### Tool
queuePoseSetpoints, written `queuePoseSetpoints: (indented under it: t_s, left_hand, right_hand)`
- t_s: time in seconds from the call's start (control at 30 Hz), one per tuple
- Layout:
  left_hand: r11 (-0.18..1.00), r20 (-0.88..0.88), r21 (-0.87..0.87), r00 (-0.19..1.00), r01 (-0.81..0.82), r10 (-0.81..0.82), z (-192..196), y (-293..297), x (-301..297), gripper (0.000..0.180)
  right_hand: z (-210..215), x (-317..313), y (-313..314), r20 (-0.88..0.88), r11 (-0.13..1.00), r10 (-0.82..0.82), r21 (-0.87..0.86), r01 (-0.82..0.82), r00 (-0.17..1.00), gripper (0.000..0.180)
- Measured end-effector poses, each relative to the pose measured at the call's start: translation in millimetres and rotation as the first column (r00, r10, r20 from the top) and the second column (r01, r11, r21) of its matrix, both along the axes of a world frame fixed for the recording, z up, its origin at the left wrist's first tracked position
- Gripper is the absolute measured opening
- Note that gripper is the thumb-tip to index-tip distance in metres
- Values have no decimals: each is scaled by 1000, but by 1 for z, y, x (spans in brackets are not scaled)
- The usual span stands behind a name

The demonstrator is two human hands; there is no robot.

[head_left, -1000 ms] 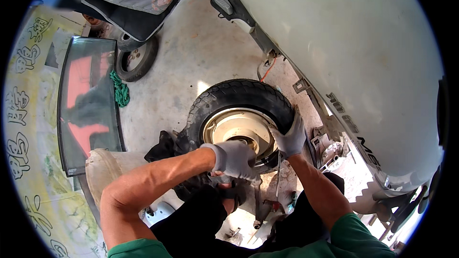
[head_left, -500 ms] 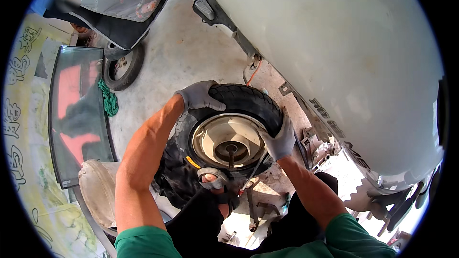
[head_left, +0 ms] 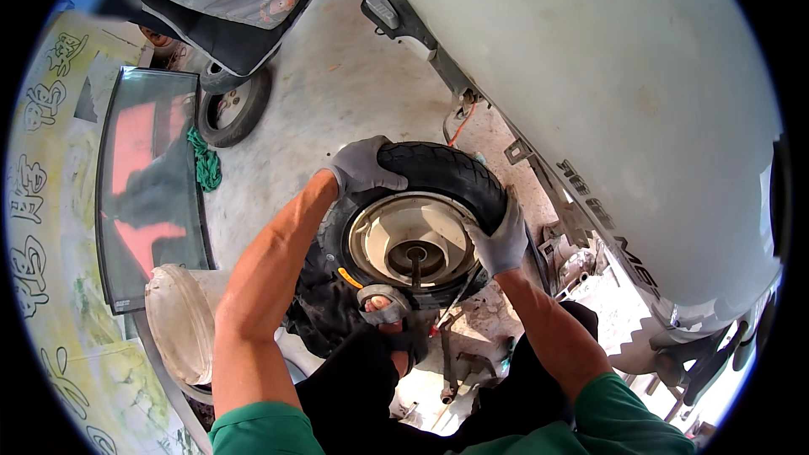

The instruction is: The person uses a tire iron to pry the tire bead off the rim of a scooter wheel. They repeatedly insert the tool between the tire and rim, lever the bead over the edge, and rotate the wheel to work around the circumference.

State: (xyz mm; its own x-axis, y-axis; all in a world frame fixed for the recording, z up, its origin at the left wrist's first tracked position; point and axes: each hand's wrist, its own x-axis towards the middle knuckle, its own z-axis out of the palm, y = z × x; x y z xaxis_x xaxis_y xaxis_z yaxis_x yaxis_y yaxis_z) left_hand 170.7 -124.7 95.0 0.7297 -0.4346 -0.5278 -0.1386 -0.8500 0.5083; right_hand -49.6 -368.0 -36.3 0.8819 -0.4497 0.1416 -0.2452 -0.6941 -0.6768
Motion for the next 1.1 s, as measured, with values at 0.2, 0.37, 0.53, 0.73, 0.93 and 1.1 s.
queuePoseSetpoints:
  t_s: [0.2,0.37,0.53,0.73,0.93,1.1]
  left_hand:
    - [964,5,-254,997,-78,82,-32,27,0,91]
    - [850,-137,-455,964,-264,226,-55,89,-37,109]
    - [759,-172,-424,867,-494,468,-77,118,-73,114]
    - [756,-70,-403,840,-517,538,-81,116,-78,112]
    - [707,-99,-460,823,-536,559,-85,116,-85,107]
    - [756,-27,-358,816,-547,577,-88,126,-95,108]
  right_hand:
    - [2,4,3,-22,1000,7,23,-6,1000,107]
    - [0,6,-3,28,992,12,123,-16,1000,102]
    - [-11,20,-16,10,574,-23,819,5,1000,77]
    - [-13,20,-23,25,616,79,785,-69,997,61]
    - [-23,31,-29,-45,786,132,614,-77,990,67]
    - [-26,49,-37,-37,781,208,608,-143,977,78]
